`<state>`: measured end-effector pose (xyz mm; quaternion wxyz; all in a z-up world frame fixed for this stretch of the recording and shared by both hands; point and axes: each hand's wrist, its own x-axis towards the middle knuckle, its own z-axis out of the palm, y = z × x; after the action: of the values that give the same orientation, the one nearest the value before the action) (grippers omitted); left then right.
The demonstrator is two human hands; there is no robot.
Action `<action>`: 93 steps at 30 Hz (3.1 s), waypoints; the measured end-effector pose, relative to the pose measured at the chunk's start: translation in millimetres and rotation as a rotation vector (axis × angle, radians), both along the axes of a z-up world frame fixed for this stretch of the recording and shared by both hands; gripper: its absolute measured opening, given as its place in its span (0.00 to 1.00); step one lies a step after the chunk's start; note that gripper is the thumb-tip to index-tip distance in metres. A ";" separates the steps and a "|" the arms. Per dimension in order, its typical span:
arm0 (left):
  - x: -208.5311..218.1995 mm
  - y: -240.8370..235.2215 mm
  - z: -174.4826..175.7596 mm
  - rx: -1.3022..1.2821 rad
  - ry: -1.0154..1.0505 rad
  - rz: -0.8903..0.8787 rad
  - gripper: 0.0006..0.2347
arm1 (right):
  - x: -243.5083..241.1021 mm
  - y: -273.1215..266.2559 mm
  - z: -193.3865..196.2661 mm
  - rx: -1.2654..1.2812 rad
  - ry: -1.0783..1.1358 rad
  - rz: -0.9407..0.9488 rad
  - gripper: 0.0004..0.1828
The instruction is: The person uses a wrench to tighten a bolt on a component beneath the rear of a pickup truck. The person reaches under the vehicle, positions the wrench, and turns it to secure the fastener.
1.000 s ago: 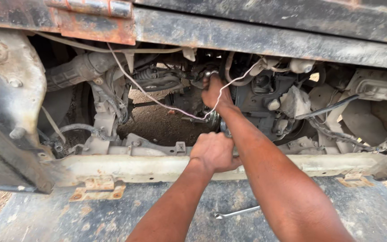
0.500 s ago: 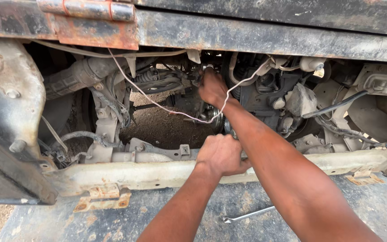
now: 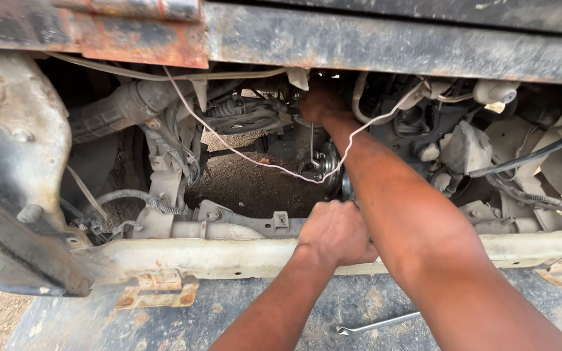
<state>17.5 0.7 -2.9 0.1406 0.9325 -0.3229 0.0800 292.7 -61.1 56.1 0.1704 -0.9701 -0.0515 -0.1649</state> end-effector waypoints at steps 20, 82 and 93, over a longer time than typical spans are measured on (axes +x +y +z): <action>-7.9 15.8 11.2 0.162 0.126 0.083 0.29 | 71.3 -29.6 -38.9 0.819 0.088 0.166 0.21; -0.6 12.1 -12.7 0.112 -0.035 0.077 0.24 | 7.5 2.7 -26.6 1.100 0.102 -0.041 0.39; -5.4 10.7 -12.8 0.094 -0.049 0.064 0.22 | 28.1 -9.9 -53.6 1.177 0.003 0.026 0.39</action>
<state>12.1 11.4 -15.7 0.0859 0.9457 -0.2997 0.0918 320.8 -71.1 2.5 0.6825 -0.7117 0.0370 -0.1622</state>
